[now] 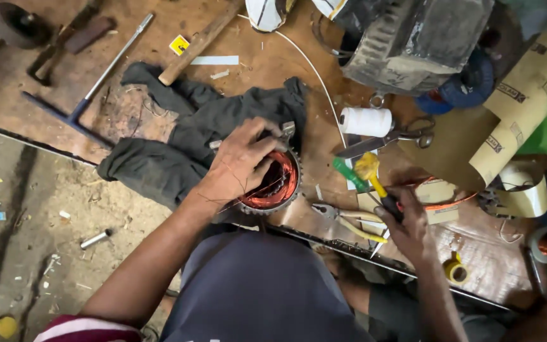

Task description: The person works on an electric motor stator with copper windings resting on a cloth on the workbench. They brush the stator slots with a yellow-handled brush, tap and press the windings with a mallet and by hand, and reposition the copper wires around the stator.

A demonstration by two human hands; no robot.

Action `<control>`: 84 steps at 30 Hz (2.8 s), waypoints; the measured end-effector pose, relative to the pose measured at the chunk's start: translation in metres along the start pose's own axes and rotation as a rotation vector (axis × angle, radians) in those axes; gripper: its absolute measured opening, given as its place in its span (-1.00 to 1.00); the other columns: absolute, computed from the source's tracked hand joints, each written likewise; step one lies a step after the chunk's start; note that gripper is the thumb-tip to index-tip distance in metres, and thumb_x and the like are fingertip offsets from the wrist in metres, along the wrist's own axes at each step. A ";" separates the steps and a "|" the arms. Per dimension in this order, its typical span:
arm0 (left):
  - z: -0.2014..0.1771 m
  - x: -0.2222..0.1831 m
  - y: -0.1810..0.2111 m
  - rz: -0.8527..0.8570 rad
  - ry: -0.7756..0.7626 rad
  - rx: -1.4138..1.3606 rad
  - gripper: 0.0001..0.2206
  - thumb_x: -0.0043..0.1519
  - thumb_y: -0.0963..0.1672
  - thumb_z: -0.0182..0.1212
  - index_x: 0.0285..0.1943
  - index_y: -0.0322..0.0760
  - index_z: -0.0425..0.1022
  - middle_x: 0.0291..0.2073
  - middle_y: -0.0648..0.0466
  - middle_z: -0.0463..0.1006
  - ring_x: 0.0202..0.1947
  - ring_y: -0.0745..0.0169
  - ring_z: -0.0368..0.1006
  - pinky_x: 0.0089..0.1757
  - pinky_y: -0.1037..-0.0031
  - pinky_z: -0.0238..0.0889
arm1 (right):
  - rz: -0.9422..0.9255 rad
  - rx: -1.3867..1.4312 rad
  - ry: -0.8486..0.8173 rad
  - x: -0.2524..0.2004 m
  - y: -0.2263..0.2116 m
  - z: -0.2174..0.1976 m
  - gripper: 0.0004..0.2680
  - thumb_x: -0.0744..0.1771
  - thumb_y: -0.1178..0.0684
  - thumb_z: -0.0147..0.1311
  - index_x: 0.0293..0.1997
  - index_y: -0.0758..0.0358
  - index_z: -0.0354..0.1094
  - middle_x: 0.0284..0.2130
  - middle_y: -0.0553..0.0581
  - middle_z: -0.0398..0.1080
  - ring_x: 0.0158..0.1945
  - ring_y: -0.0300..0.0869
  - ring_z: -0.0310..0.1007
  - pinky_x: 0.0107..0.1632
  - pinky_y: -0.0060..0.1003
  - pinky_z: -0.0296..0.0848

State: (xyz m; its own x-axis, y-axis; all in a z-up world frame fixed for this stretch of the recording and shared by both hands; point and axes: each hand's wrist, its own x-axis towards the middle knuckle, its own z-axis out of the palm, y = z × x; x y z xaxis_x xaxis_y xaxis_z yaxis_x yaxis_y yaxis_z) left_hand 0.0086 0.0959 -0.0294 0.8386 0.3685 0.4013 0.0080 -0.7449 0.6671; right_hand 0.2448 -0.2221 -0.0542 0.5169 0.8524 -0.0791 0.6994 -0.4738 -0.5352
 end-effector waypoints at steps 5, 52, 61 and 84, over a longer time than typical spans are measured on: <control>-0.001 0.002 -0.001 0.003 0.013 -0.015 -0.72 0.00 -0.25 0.34 -0.10 -0.26 0.52 0.00 0.01 0.43 0.00 -0.09 0.39 -0.01 0.19 0.31 | -0.007 0.000 0.186 0.001 -0.034 0.015 -0.67 0.28 0.13 0.29 0.11 0.36 0.30 -0.10 0.33 0.39 -0.09 0.17 0.45 -0.06 0.00 0.45; 0.002 -0.002 -0.003 -0.002 0.038 -0.042 -0.75 -0.06 -0.29 0.30 -0.19 -0.39 0.50 -0.09 -0.01 0.43 -0.03 -0.10 0.36 -0.10 0.23 0.34 | -0.017 0.116 -0.073 0.016 -0.168 0.017 -0.65 0.43 0.12 -0.08 0.44 0.18 0.15 0.02 0.38 0.49 -0.22 0.04 0.56 -0.13 -0.12 0.55; 0.017 -0.009 -0.019 -0.023 0.111 -0.159 -0.79 -0.05 -0.32 0.26 -0.23 -0.42 0.48 -0.05 -0.08 0.48 -0.02 -0.16 0.43 -0.04 0.23 0.38 | -0.288 0.073 0.060 0.006 -0.161 0.015 -0.66 0.41 0.24 -0.06 0.40 0.34 0.18 0.03 0.42 0.45 -0.07 0.10 0.57 -0.06 -0.12 0.57; 0.015 -0.002 -0.021 0.045 0.090 -0.104 -0.71 -0.16 -0.30 0.25 -0.24 -0.39 0.42 -0.18 -0.09 0.40 -0.10 -0.17 0.39 0.17 0.04 0.23 | -0.307 0.033 0.055 0.024 -0.145 0.020 -0.65 0.43 0.18 -0.10 0.45 0.30 0.15 -0.23 0.22 0.48 -0.36 -0.18 0.51 -0.37 -0.32 0.52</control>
State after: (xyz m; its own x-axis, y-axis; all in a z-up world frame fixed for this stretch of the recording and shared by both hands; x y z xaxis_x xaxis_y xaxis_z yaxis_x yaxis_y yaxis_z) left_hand 0.0146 0.1025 -0.0541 0.7845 0.3882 0.4836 -0.0886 -0.7017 0.7070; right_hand 0.1461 -0.1288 0.0047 0.3110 0.9407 0.1354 0.8107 -0.1883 -0.5543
